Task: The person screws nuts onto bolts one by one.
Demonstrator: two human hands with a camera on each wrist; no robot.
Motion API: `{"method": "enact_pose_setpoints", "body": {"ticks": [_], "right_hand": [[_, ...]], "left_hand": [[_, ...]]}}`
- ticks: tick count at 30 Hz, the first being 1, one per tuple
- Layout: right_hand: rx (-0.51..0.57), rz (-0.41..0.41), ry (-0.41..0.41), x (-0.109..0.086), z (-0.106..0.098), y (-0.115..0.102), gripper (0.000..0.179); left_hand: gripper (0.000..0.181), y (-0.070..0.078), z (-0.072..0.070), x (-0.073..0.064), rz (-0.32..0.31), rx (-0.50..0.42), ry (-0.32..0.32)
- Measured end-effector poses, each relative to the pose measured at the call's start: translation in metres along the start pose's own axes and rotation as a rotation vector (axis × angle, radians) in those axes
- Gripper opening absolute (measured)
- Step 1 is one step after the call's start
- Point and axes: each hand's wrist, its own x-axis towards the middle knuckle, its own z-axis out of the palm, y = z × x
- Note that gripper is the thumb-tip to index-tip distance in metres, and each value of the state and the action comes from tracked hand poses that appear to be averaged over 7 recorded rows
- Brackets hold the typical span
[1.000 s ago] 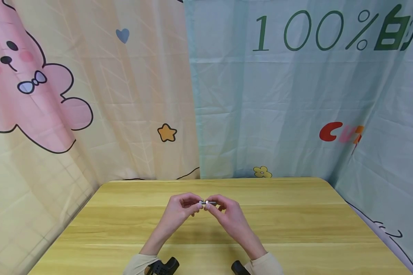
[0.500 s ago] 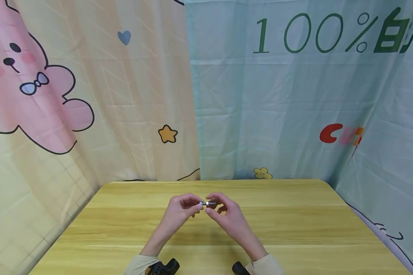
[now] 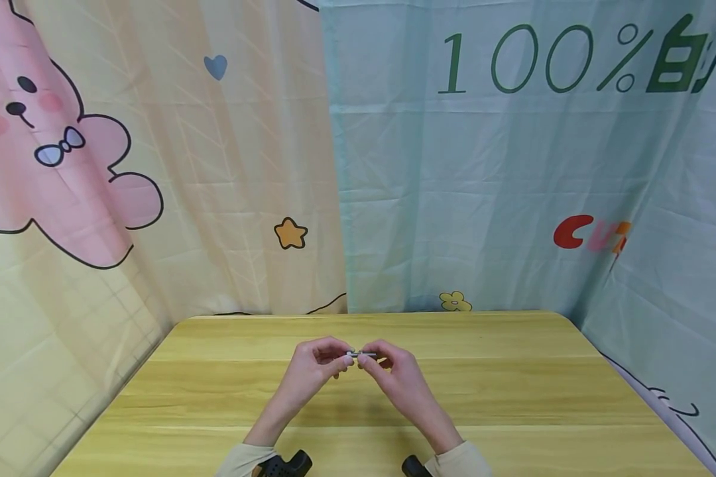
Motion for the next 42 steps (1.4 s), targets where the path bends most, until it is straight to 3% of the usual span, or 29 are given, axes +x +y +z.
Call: {"method": "enact_pose_setpoints", "body": {"ticks": [6,13,18,25,34,42], "right_hand": [[0.003,0.026,-0.007,-0.0003,-0.0004,0.0002,0.021],[0.056,-0.041,-0.004,0.0008,0.0003,-0.0005,0.025],[0.011,-0.078,-0.001,0.0018,0.0008,0.0004,0.020],[-0.014,-0.010,0.002,0.0008,0.0017,-0.0002,0.012],[0.000,0.032,-0.003,-0.0002,0.0017,0.0003,0.019],[0.036,-0.080,-0.006,0.0009,0.0012,0.0032,0.019]], "left_hand": [[0.008,0.0004,0.0009,-0.0001,-0.003,-0.015,0.007],[0.008,0.0013,-0.0011,0.0002,-0.004,0.005,0.024],[0.008,0.0024,-0.0013,0.0011,-0.012,0.009,0.016],[0.008,0.0026,-0.0016,0.0005,-0.023,0.004,0.004],[0.008,0.0017,-0.0009,0.0006,-0.011,0.002,-0.004],[0.008,0.0007,-0.0009,0.0015,-0.003,0.012,0.014]]}}
